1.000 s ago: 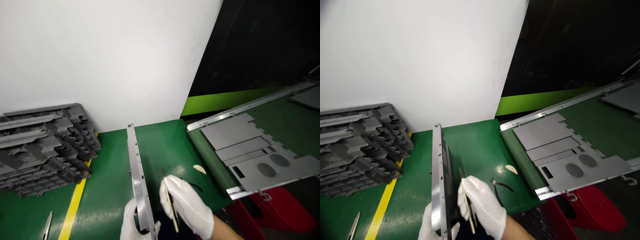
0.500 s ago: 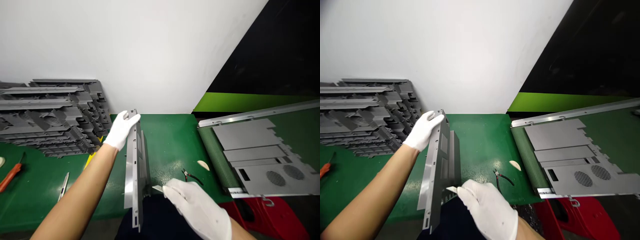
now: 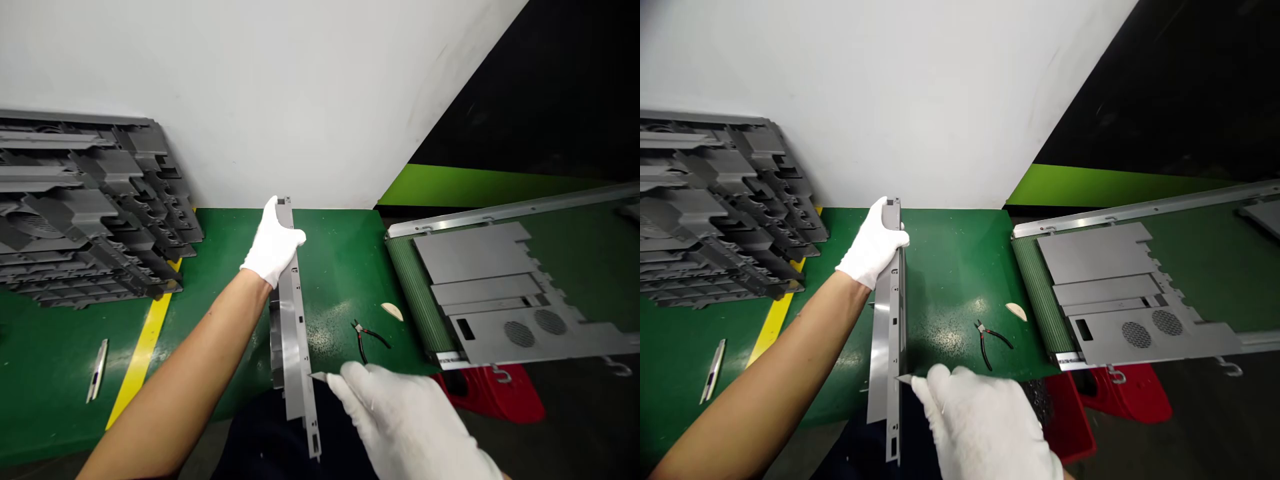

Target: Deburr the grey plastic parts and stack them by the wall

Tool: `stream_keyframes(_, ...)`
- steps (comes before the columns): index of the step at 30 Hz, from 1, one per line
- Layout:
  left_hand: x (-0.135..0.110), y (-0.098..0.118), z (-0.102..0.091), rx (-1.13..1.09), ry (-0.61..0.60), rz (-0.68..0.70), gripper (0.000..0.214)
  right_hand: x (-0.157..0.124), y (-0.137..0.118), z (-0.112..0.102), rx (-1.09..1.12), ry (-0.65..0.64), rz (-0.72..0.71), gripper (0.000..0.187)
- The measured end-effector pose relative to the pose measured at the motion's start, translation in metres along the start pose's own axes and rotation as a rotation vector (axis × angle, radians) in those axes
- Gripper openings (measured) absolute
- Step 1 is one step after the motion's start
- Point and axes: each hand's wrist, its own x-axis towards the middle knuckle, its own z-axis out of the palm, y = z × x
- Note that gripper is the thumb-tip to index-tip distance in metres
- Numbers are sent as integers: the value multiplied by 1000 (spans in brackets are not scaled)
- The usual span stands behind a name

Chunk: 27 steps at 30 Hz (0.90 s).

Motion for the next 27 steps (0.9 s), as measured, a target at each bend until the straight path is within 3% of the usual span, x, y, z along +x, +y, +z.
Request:
stream_keyframes(10, 0, 5, 10, -11, 4, -47, 90, 12, 19, 12, -50, -36, -162, 44)
stream_keyframes(27, 0, 5, 9, -15, 3, -15, 85, 10, 22, 13, -10, 0, -128, 45)
